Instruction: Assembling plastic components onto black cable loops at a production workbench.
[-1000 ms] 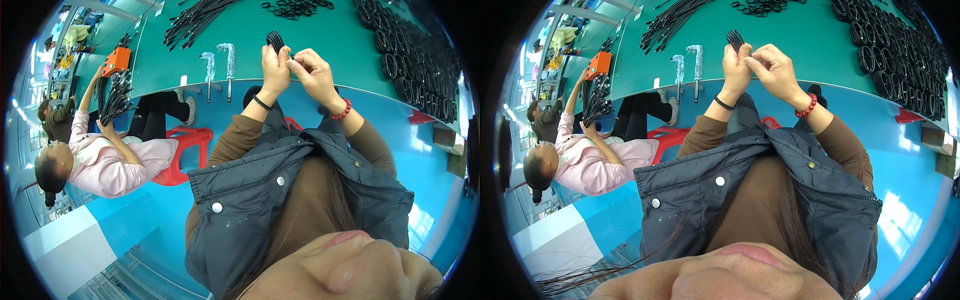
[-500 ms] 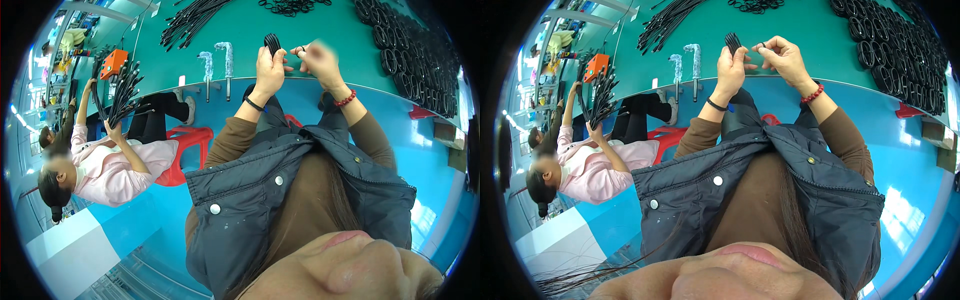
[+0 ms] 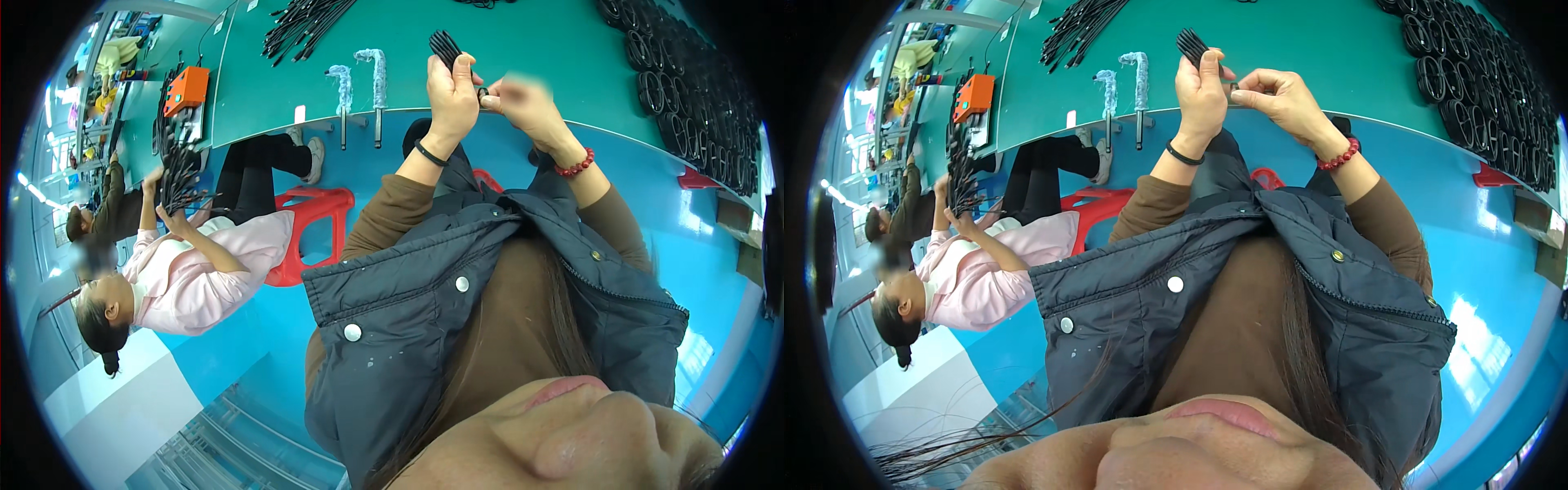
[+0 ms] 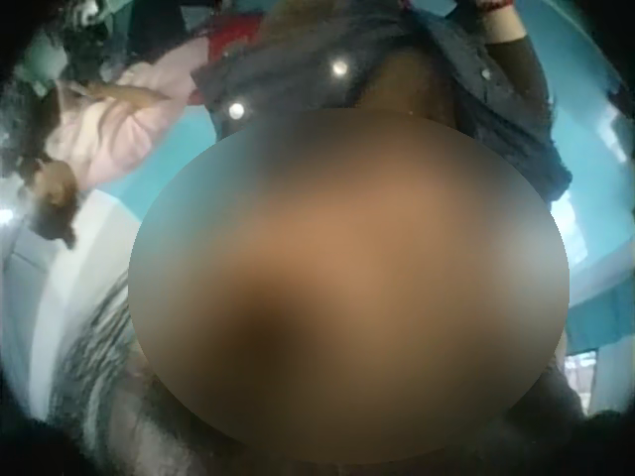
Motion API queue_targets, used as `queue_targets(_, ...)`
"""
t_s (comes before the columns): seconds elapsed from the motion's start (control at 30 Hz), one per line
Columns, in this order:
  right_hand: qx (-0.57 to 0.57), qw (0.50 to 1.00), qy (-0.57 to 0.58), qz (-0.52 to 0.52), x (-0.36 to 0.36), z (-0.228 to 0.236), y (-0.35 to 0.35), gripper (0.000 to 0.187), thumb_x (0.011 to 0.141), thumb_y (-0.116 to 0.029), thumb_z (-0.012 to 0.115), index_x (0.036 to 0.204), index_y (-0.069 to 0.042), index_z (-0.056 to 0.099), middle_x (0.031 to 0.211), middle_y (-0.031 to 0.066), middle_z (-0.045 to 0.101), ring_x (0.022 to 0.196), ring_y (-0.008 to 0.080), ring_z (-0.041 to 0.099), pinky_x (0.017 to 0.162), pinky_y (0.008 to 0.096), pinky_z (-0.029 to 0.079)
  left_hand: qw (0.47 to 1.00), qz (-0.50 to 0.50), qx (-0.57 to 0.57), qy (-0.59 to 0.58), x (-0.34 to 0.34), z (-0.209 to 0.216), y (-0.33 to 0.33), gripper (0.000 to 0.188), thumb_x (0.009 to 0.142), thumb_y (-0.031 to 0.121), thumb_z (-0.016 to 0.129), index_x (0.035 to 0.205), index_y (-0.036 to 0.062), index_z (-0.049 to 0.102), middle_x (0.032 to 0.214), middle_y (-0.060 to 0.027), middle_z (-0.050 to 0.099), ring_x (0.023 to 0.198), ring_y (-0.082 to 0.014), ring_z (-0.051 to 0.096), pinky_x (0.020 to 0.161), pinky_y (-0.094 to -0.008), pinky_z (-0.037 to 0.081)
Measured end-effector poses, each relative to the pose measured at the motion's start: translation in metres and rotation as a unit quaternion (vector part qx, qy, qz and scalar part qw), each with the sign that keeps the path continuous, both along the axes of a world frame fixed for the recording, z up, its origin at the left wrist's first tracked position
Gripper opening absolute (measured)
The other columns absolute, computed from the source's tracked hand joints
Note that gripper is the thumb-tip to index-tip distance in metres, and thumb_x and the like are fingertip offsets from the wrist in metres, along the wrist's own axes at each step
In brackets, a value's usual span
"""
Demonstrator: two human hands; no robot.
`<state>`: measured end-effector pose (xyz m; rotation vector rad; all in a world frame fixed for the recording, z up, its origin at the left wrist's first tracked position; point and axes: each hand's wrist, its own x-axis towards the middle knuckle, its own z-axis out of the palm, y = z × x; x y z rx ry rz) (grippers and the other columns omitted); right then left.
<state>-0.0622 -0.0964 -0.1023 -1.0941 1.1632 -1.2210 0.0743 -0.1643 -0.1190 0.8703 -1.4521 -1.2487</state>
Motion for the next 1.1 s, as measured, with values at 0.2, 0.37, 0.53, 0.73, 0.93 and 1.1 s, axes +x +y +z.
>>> queue_targets(0.2,-0.025,0.998,-0.043,-0.025,0.01,0.001,0.005,0.009,0.085,-0.014,0.072,0.087,-0.005,0.069,0.069,-0.0025,0.057,0.057,0.003,0.041,0.049,0.0139,0.033,0.999,-0.002,0.009,-0.049,0.001,-0.011,-0.003,0.016,0.1,0.02,0.049,0.099,0.0045,0.051,0.076,-0.003,0.054,0.06,-0.009,0.054,0.052,-0.02,0.044)
queue_targets(0.37,0.011,0.992,-0.127,-0.015,0.011,-0.003,0.011,0.01,0.087,-0.015,0.07,0.089,-0.005,0.068,0.067,-0.0027,0.056,0.051,0.0021,0.039,0.044,0.0138,0.03,0.997,0.005,-0.036,-0.065,-0.001,-0.005,-0.001,0.016,0.1,0.02,0.048,0.096,0.0051,0.051,0.07,-0.0009,0.052,0.056,-0.0076,0.05,0.047,-0.0198,0.04)
queue_targets(0.53,0.03,0.998,-0.056,0.0,0.013,0.003,0.018,0.009,0.087,-0.013,0.07,0.088,-0.004,0.069,0.069,-0.002,0.057,0.057,0.003,0.042,0.049,0.0142,0.033,0.996,0.076,0.03,0.046,-0.005,0.006,0.009,0.017,0.1,0.021,0.048,0.093,0.0054,0.051,0.065,0.001,0.048,0.054,-0.0059,0.046,0.042,-0.0194,0.036)
queue_targets(0.73,-0.024,0.999,-0.031,0.014,0.012,-0.007,0.022,0.01,0.088,-0.013,0.068,0.091,-0.004,0.068,0.071,-0.0005,0.058,0.054,0.0029,0.041,0.047,0.0137,0.032,0.999,0.049,0.015,0.007,-0.002,0.005,0.014,0.019,0.101,0.022,0.047,0.092,0.0058,0.051,0.064,0.0009,0.048,0.048,-0.006,0.043,0.039,-0.0194,0.036)
queue_targets(0.93,0.04,0.95,-0.306,0.051,0.011,-0.011,0.027,0.011,0.091,-0.011,0.063,0.098,-0.004,0.069,0.073,0.0033,0.063,0.053,0.0033,0.044,0.046,0.0137,0.034,0.993,-0.033,0.096,0.067,-0.001,0.017,0.016,0.018,0.101,0.022,0.047,0.092,0.0057,0.05,0.063,0.0005,0.048,0.045,-0.0066,0.043,0.039,-0.0196,0.037)
queue_targets(1.1,0.032,0.925,-0.369,0.083,0.008,-0.004,0.035,0.019,0.093,-0.009,0.06,0.109,-0.005,0.068,0.075,0.0064,0.067,0.049,0.0042,0.047,0.043,0.0151,0.036,0.98,-0.095,0.151,0.086,0.003,0.035,0.022,0.017,0.1,0.02,0.047,0.092,0.0051,0.051,0.062,-0.0007,0.049,0.045,-0.0078,0.043,0.039,-0.0201,0.037)
